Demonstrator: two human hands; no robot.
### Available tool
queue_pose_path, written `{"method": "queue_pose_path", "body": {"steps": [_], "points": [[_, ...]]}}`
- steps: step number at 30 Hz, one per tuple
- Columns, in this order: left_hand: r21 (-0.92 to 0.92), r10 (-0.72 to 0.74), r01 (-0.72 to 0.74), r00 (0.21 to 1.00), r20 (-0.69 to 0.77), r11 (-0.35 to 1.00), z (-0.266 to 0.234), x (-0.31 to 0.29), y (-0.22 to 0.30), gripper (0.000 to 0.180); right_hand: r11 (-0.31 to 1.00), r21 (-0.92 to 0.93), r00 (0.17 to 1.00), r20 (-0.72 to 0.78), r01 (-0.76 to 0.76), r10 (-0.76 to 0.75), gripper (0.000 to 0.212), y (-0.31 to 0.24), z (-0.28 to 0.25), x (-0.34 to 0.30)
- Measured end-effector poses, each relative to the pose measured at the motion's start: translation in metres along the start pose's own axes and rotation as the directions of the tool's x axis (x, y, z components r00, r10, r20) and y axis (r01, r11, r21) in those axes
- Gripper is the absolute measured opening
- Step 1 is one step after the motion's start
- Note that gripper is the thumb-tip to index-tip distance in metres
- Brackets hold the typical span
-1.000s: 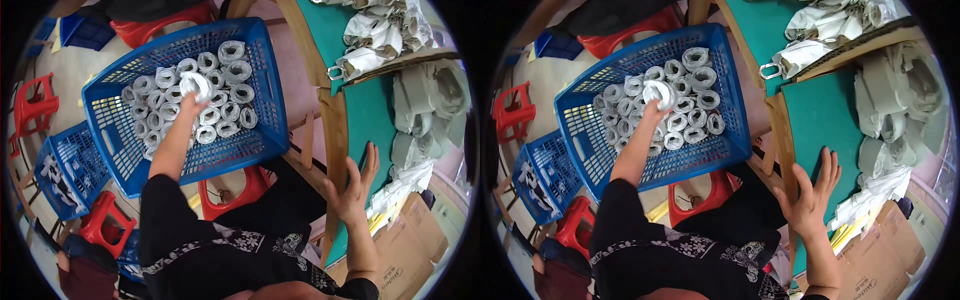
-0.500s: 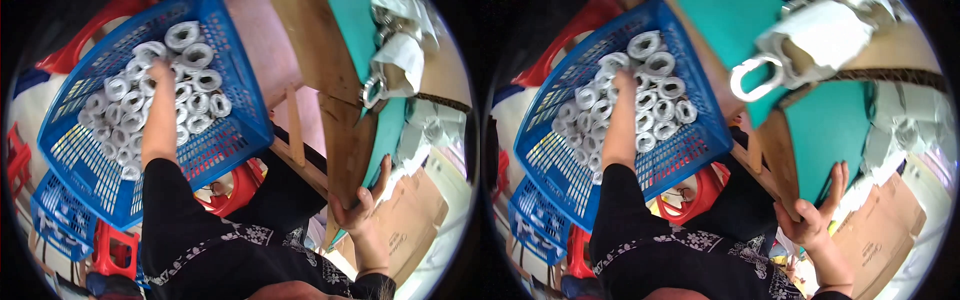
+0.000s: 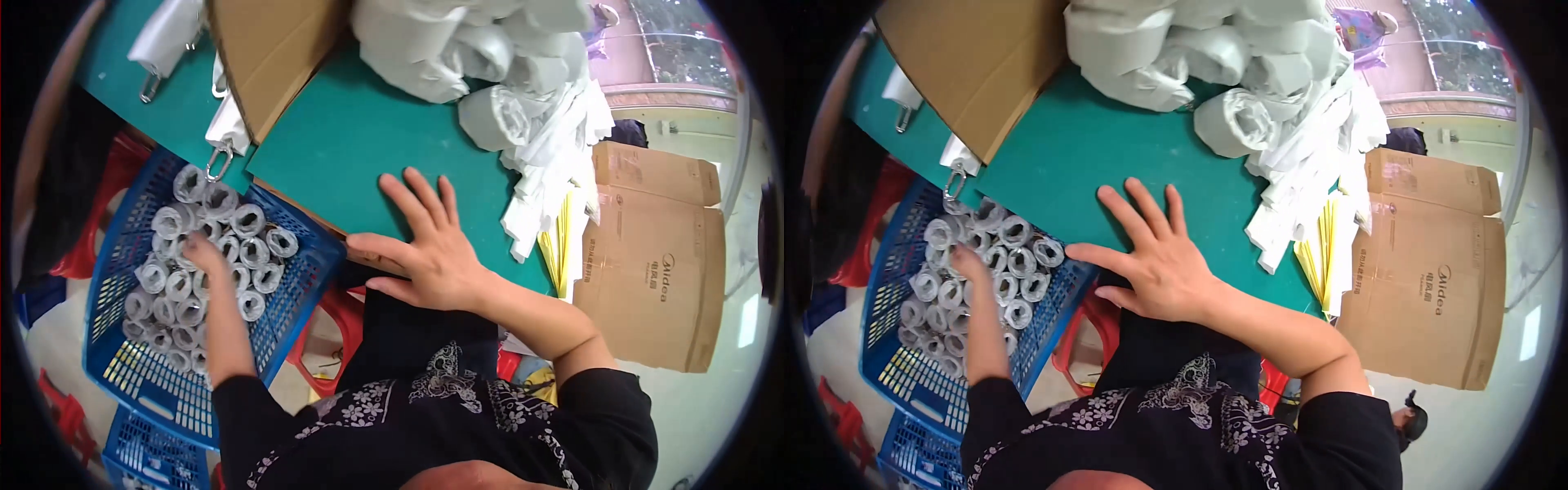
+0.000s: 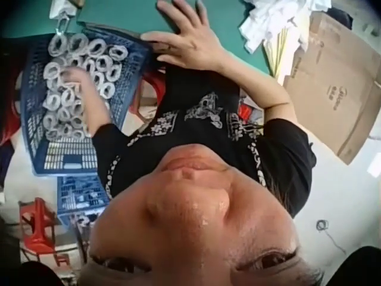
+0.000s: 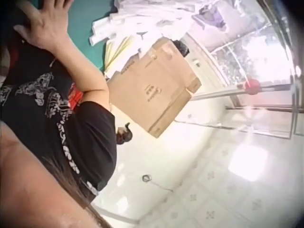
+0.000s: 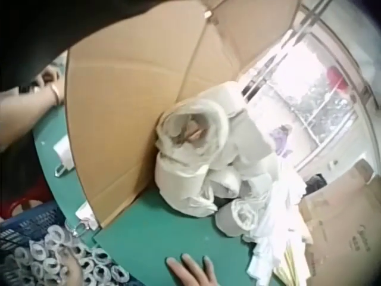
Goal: Wrapping white circular belt components into protective paper sheets and placing them into a basket.
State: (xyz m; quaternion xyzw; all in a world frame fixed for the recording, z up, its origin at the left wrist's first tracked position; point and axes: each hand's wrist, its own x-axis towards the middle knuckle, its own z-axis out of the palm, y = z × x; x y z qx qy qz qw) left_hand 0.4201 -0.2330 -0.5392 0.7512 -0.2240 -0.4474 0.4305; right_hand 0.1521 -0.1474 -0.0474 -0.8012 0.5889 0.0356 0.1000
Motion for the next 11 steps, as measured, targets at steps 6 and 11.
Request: {"method": "queue_pose_path", "body": {"steps": [6,11], "points": [[-0.546,0.913,-0.821,-0.08,0.4,0.168,-0.04,-0.309,0.307,0.023,0.956,0.204,0.746,-0.665,0.213,-0.024,0.058,0.057,-0.014,-0.021],[-0.188,0.908,-0.927,0.251,0.335,0.325,0.04,-0.319,0.464,0.021,0.983,0.126,0.542,-0.821,-0.135,0.179,0.071,0.132,-0.158,0.051]]}}
